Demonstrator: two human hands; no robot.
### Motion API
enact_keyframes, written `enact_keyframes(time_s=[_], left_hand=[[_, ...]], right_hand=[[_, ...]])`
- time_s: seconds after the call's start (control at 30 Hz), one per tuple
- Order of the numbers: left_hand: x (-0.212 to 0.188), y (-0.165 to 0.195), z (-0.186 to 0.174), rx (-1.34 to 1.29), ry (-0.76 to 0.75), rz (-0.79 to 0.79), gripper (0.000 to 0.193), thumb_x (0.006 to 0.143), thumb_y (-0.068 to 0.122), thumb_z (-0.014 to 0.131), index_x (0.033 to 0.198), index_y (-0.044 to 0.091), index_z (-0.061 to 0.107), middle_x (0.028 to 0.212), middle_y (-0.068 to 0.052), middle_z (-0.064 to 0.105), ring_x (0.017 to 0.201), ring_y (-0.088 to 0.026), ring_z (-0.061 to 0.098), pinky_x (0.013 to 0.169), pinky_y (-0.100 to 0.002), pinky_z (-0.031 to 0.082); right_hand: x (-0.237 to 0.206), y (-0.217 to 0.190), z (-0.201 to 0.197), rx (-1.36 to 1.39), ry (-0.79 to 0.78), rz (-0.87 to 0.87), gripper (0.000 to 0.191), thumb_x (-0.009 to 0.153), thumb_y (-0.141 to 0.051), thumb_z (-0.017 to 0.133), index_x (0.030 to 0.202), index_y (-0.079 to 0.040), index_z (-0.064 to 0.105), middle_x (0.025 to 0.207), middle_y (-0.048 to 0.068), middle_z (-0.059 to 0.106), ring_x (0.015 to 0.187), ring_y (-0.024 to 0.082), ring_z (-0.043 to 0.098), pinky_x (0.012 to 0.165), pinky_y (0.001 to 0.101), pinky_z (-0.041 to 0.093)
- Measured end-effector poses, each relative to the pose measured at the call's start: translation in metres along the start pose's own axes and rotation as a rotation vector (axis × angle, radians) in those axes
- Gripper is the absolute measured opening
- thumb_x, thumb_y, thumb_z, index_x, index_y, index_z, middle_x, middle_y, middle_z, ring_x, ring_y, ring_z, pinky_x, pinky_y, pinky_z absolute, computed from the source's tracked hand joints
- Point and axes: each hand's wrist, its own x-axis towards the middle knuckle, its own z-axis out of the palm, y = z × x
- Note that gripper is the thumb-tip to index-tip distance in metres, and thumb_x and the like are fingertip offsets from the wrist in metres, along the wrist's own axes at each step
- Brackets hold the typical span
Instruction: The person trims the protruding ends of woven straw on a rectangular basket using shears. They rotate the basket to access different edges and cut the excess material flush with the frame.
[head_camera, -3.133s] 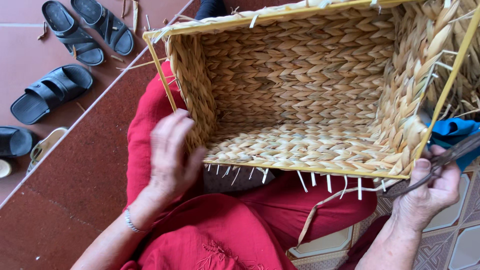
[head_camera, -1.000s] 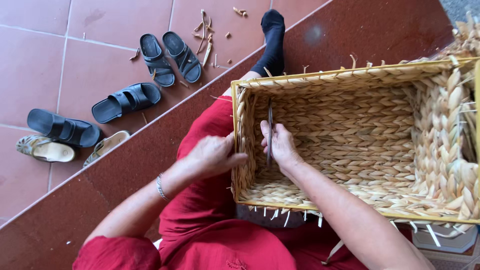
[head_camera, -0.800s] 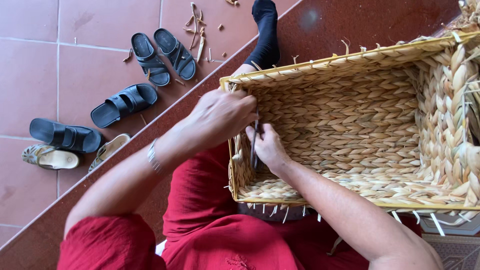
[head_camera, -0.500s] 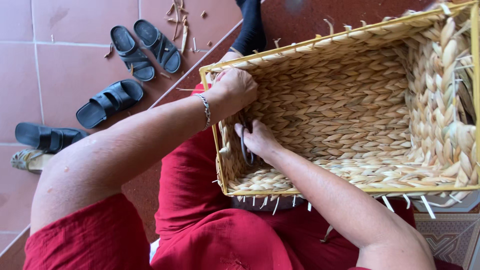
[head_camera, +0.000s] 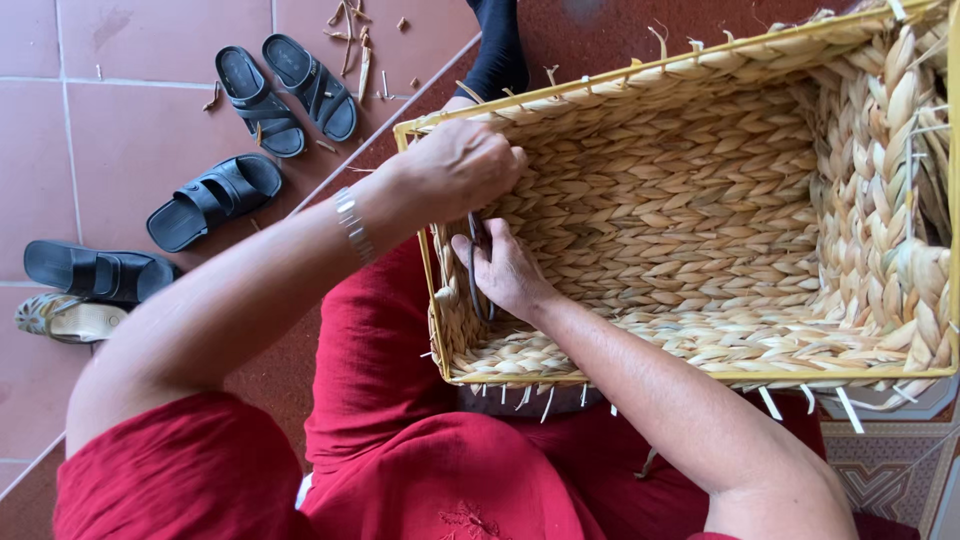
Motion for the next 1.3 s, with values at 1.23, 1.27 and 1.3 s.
enact_keyframes(time_s=[1.23, 1.27, 1.3], left_hand=[[-0.072, -0.084, 0.067, -1.466, 0.385, -0.418, 0.049, 0.102, 0.039, 0.055, 0.135, 0.004, 0.064, 0.12, -0.005, 0.071, 0.115, -0.011, 0.06, 0.104, -0.03, 0.048], [-0.071, -0.084, 0.066, -1.459, 0.386, -0.424, 0.049, 0.102, 0.039, 0.054, 0.134, 0.004, 0.064, 0.119, -0.005, 0.071, 0.114, -0.011, 0.06, 0.104, -0.03, 0.048], [-0.071, -0.084, 0.066, -1.452, 0.386, -0.431, 0.048, 0.102, 0.04, 0.054, 0.133, 0.004, 0.065, 0.118, -0.005, 0.071, 0.113, -0.01, 0.06, 0.103, -0.03, 0.048]], right_hand=[[0.047, -0.036, 0.035, -0.233, 0.064, 0.069, 0.048, 0.106, -0.049, 0.041, 0.103, -0.003, 0.054, 0.073, 0.023, 0.067, 0.074, 0.043, 0.068, 0.068, 0.0527, 0.05], [0.047, -0.036, 0.035, -0.238, 0.076, 0.054, 0.046, 0.106, -0.047, 0.042, 0.103, -0.003, 0.054, 0.073, 0.023, 0.067, 0.075, 0.044, 0.068, 0.067, 0.0529, 0.05], [0.047, -0.036, 0.035, -0.242, 0.087, 0.039, 0.045, 0.106, -0.046, 0.043, 0.102, -0.003, 0.055, 0.074, 0.023, 0.067, 0.075, 0.044, 0.068, 0.066, 0.0532, 0.05]])
